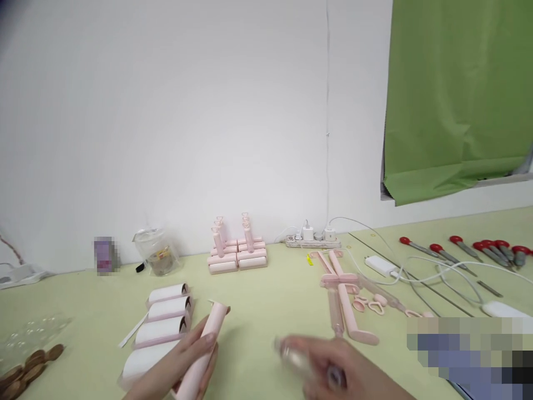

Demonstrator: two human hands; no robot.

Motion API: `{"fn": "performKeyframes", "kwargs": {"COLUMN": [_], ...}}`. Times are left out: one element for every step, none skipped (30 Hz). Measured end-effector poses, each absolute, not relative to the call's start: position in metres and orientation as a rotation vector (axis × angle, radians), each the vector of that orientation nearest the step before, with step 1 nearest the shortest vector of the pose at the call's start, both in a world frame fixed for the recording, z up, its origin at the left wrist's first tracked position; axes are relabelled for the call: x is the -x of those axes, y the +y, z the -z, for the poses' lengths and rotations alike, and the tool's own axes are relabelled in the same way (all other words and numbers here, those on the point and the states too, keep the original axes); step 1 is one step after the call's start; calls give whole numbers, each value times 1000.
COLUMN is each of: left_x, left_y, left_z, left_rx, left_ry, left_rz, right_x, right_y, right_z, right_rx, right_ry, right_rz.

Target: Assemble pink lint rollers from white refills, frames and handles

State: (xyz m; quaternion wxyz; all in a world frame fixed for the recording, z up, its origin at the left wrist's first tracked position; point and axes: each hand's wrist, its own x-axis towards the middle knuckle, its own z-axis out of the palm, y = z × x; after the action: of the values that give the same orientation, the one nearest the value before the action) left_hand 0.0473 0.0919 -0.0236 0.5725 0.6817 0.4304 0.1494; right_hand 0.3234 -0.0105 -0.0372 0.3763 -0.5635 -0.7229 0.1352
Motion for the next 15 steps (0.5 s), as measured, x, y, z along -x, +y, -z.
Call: {"fn": "performKeyframes", "kwargs": {"left_x": [-50,-57,-68,-84,-104,-125,-148,-171,-193,-212,-227,-239,-245,-247,-245], "left_y": [95,98,101,104,107,111,115,119,124,128,132,135,137,137,136], "left_z": [23,24,26,30,34,38,43,46,48,49,49,47,46,44,43], "left_rx": [-1618,-1671,-1758,-1870,-2015,-2183,-2215,-2219,-2210,-2196,-2175,-2151,-2122,-2088,-2048], "left_ry": [1039,1049,1028,980,958,951,943,929,912,898,891,884,873,853,819], "left_rz": [-353,-354,-355,-360,-324,-298,-294,-303,-316,-341,-375,-425,-480,-531,-569], "right_x": [-326,-329,-330,-331,-333,-334,-337,-339,-343,-346,-349,-352,-354,-354,-354], "right_y": [-8,-4,-1,2,5,7,9,10,10,11,11,11,11,11,10], "right_z": [37,37,37,37,38,39,41,43,45,47,48,49,49,49,49], "right_rx": [1501,1552,1586,1600,1589,1555,1513,1474,1445,1426,1416,1408,1405,1398,1393], "right_ry": [-1858,-1887,-1902,-1918,-1948,-1984,-2016,-2034,-2037,-2033,-2023,-2021,-2026,-2044,-2075], "right_rz": [-301,-261,-206,-117,-14,99,216,336,456,568,672,762,833,879,896]}}
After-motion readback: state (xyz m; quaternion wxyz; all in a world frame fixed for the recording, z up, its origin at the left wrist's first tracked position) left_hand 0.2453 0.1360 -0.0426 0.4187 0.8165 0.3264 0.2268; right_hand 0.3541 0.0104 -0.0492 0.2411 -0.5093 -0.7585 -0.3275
